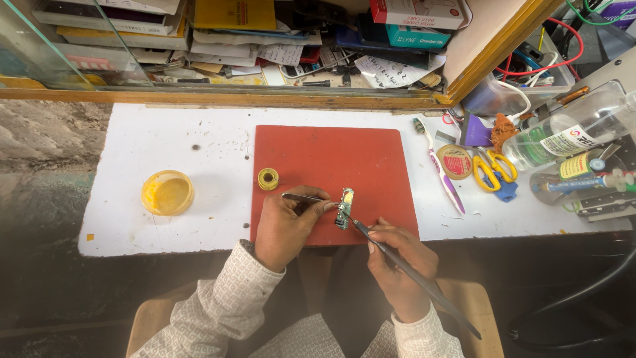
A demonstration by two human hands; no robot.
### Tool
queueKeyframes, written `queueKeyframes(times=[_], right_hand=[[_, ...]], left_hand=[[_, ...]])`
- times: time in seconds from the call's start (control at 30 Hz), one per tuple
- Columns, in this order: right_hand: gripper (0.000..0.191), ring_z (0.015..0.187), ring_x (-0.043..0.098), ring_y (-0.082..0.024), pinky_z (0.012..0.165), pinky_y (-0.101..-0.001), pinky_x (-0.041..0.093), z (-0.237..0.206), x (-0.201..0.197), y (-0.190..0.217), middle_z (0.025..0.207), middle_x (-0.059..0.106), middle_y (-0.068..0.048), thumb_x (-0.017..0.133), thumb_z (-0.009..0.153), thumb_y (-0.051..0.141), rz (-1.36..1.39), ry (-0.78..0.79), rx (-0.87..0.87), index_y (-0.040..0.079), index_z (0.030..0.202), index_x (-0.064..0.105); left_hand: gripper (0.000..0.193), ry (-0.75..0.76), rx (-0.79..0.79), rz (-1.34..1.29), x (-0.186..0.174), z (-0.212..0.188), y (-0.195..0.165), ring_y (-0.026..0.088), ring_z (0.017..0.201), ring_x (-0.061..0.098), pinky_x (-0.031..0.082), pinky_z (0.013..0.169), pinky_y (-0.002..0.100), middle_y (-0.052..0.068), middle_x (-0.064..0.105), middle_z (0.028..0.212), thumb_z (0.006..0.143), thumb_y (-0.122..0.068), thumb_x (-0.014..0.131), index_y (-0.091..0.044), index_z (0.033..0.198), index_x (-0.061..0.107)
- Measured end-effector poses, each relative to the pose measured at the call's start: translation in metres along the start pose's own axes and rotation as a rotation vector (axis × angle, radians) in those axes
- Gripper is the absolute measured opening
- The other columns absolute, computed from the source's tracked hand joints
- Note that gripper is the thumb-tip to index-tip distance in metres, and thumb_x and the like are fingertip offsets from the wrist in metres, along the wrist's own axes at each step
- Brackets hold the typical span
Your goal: The person repairs a small circuit board at a workbench. They hold the board with tweezers, apply flux from a small container with a brush, and use a soldering iron to work on the board's components, repositioning the board between passes.
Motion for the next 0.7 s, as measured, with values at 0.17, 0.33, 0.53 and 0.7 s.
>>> queueKeyframes(times=[0.17,0.33,0.53,0.7], right_hand=[[0.018,0.095,0.077,-0.022,0.109,-0.0462,0.057,0.0010,0.0011,0.0005,0.095,0.075,-0.010,0.069,0.084,-0.008,0.004,0.003,-0.001,0.000,0.101,0.069],[0.020,0.097,0.077,-0.023,0.107,-0.0462,0.058,0.0008,0.0012,0.0010,0.095,0.075,-0.010,0.069,0.083,-0.009,-0.014,-0.005,-0.005,0.000,0.101,0.069],[0.019,0.096,0.077,-0.022,0.107,-0.0460,0.058,0.0018,0.0014,0.0013,0.096,0.075,-0.010,0.069,0.083,-0.009,-0.016,-0.004,-0.004,0.000,0.100,0.069],[0.020,0.096,0.077,-0.022,0.107,-0.0458,0.058,0.0027,0.0013,0.0017,0.096,0.075,-0.010,0.068,0.083,-0.010,-0.013,-0.001,-0.010,0.000,0.100,0.069]], left_hand=[[0.011,0.002,-0.013,-0.016,0.0015,0.0009,0.0016,0.006,0.068,0.065,0.052,0.060,0.022,0.005,0.077,0.078,0.090,-0.007,0.073,0.000,0.097,0.077],[0.011,0.003,-0.015,-0.007,0.0017,0.0006,0.0021,0.007,0.068,0.064,0.051,0.060,0.022,0.005,0.077,0.078,0.090,-0.008,0.074,0.000,0.097,0.077],[0.010,-0.002,-0.023,-0.015,0.0020,0.0005,0.0021,0.007,0.067,0.063,0.051,0.060,0.023,0.005,0.076,0.077,0.090,-0.007,0.074,0.000,0.097,0.077],[0.010,-0.010,-0.018,-0.003,0.0021,0.0005,0.0021,0.007,0.067,0.063,0.051,0.060,0.023,0.006,0.076,0.076,0.089,-0.006,0.074,0.001,0.096,0.077]])
Point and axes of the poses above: each hand's wrist, its own z-axis towards the middle knuckle, its own x-axis out of the palm, y = z × x, the point moved 2 cm from there along z, towards the middle knuckle
